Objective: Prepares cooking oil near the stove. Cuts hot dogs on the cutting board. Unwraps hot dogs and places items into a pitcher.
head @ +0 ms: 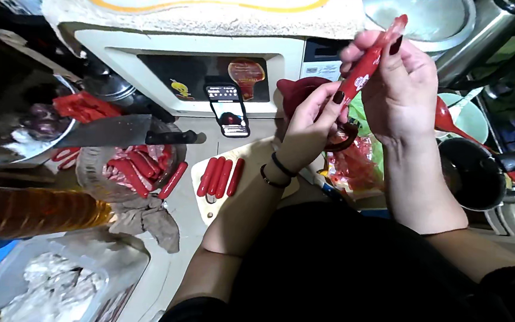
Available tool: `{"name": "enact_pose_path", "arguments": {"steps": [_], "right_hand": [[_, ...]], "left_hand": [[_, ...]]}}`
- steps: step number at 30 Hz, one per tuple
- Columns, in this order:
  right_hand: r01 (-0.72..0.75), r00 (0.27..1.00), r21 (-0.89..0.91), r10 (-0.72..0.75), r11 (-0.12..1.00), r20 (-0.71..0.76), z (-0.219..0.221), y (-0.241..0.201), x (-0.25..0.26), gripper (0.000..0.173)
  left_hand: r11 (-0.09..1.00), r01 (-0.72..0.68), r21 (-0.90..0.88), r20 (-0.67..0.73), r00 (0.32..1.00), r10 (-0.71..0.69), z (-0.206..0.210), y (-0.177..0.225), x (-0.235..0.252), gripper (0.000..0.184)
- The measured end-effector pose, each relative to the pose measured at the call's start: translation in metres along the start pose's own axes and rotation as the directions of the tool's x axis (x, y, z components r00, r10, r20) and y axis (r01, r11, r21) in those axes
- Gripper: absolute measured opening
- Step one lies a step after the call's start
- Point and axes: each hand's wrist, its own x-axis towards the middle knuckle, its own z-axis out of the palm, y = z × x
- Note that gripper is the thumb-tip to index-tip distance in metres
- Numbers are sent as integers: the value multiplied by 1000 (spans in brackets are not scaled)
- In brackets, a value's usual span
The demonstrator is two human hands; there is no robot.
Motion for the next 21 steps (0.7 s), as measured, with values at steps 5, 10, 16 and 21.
{"name": "enact_pose_path", "arguments": {"steps": [5, 10, 16, 21], "right_hand": [[67, 998, -27, -68, 997, -19, -5, 2, -3, 25], [164, 986, -92, -165, 982, -9, -4, 1, -1, 22], [83, 986, 67, -72, 994, -149, -16, -21, 13, 34], [-75, 981, -21, 70, 997, -181, -47, -21, -3, 27]], "left_hand": [[999, 28, 21, 55, 998, -29, -3, -1, -2, 28], [989, 127, 74, 121, 983, -135, -4, 2, -8, 25], [956, -41, 291, 170, 985, -9, -8, 4, -22, 31], [923, 166, 346, -5, 984, -175, -52, 16, -74, 33]]}}
